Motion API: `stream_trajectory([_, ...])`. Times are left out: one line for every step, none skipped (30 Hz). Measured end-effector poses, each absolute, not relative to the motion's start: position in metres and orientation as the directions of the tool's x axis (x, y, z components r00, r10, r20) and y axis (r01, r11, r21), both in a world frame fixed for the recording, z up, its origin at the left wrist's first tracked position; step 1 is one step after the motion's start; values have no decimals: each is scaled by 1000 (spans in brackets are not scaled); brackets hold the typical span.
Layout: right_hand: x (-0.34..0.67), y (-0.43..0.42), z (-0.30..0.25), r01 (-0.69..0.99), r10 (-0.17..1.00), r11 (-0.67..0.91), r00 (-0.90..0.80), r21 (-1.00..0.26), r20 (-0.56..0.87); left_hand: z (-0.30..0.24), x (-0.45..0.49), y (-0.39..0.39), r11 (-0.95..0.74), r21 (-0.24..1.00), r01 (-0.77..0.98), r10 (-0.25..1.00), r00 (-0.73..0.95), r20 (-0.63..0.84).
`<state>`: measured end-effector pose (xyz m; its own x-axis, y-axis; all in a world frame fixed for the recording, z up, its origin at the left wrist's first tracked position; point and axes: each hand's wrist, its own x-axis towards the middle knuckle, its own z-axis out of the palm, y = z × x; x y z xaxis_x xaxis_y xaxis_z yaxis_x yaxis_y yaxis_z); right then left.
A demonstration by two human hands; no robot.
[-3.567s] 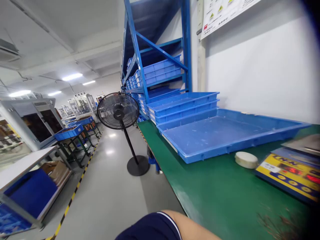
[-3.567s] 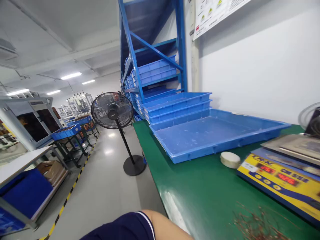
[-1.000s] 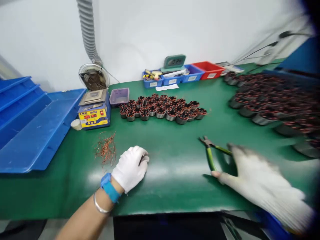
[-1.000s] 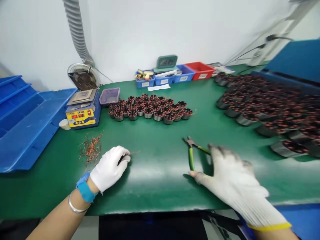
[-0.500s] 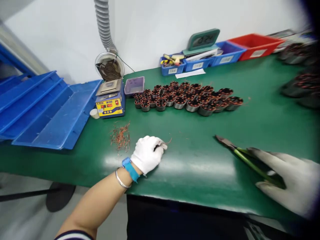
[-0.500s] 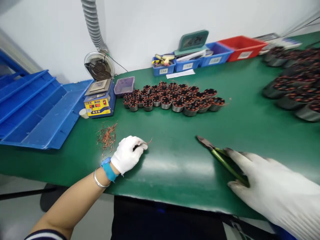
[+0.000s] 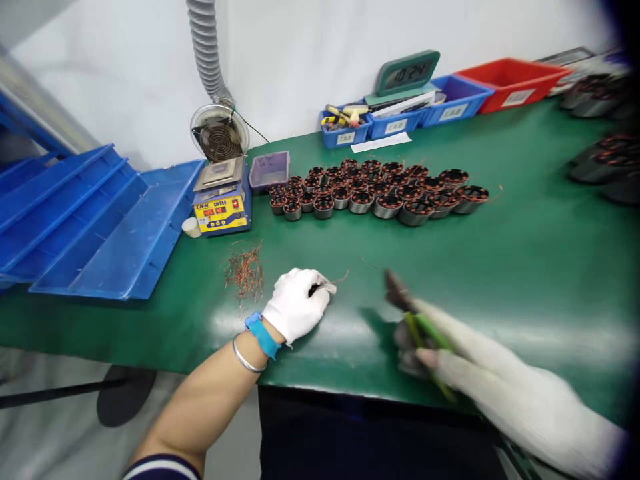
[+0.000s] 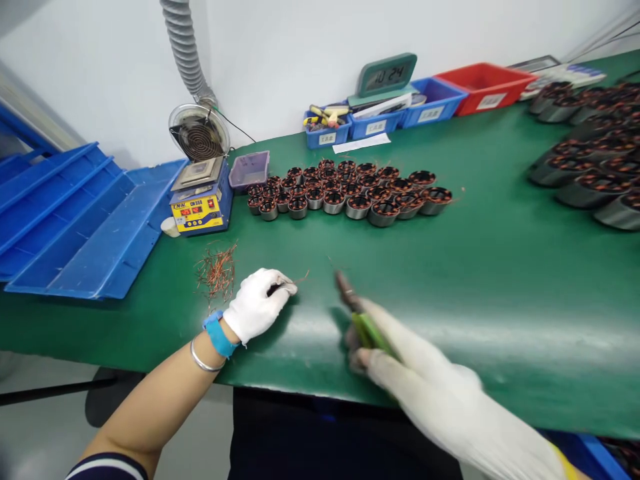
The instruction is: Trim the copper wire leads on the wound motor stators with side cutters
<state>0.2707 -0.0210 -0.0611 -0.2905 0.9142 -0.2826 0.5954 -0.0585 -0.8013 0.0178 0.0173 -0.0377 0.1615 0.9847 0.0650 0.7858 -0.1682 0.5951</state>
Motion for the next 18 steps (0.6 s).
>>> stream_trajectory([260,-23,-58,432,830,-189,-410,-882,-379,-38,17,18,-172,601,780,984,169,63])
stream_trajectory([251,-23,-54,284,747,-323,-509,-903,-427,-38,17,19,-173,606,777,983,174,58])
stream_trajectory([245,-22,-51,185,682,-422,-580,-887,-446,-39,17,19,-174,607,775,983,177,55])
stream_trajectory([241,-20,-48,157,651,-463,-607,-872,-456,-39,17,19,-176,606,776,982,181,53])
stream_trajectory([240,-17,-45,180,636,-465,-612,-867,-469,-39,17,20,-179,603,778,981,184,53])
stream_trajectory([240,-14,-42,234,632,-447,-601,-863,-490,-39,17,20,-183,597,781,980,190,52])
stream_trajectory([241,-11,-40,301,632,-420,-579,-856,-514,-40,18,20,-188,590,785,979,197,49])
stream_trajectory([242,-8,-38,355,635,-395,-561,-847,-531,-40,18,20,-194,583,789,978,205,48])
stream_trajectory([243,-6,-37,386,636,-382,-550,-840,-542,-40,18,20,-202,574,794,976,214,47])
stream_trajectory([243,-5,-37,392,633,-389,-543,-834,-551,-40,18,20,-210,563,799,974,223,47])
stream_trajectory([243,-5,-37,379,626,-414,-542,-828,-561,-40,18,20,-219,552,805,972,232,47])
stream_trajectory([241,-5,-37,349,619,-448,-544,-823,-567,-39,18,20,-227,542,809,970,239,49])
stream_trajectory([238,-5,-36,316,612,-485,-543,-815,-575,-39,18,20,-234,535,812,968,245,51])
stream_trajectory([234,-5,-35,288,611,-515,-537,-807,-582,-38,18,20,-240,528,814,967,252,51])
stream_trajectory([231,-5,-34,266,614,-535,-530,-802,-585,-38,18,20,-243,522,817,965,257,47])
stream_trajectory([227,-5,-32,247,619,-545,-525,-801,-584,-37,18,20,-246,515,821,964,262,44])
stream_trajectory([224,-4,-30,232,622,-552,-524,-801,-581,-37,18,20,-250,506,826,963,266,41])
stream_trajectory([222,-4,-27,225,622,-556,-525,-800,-580,-36,18,19,-253,498,830,962,270,38])
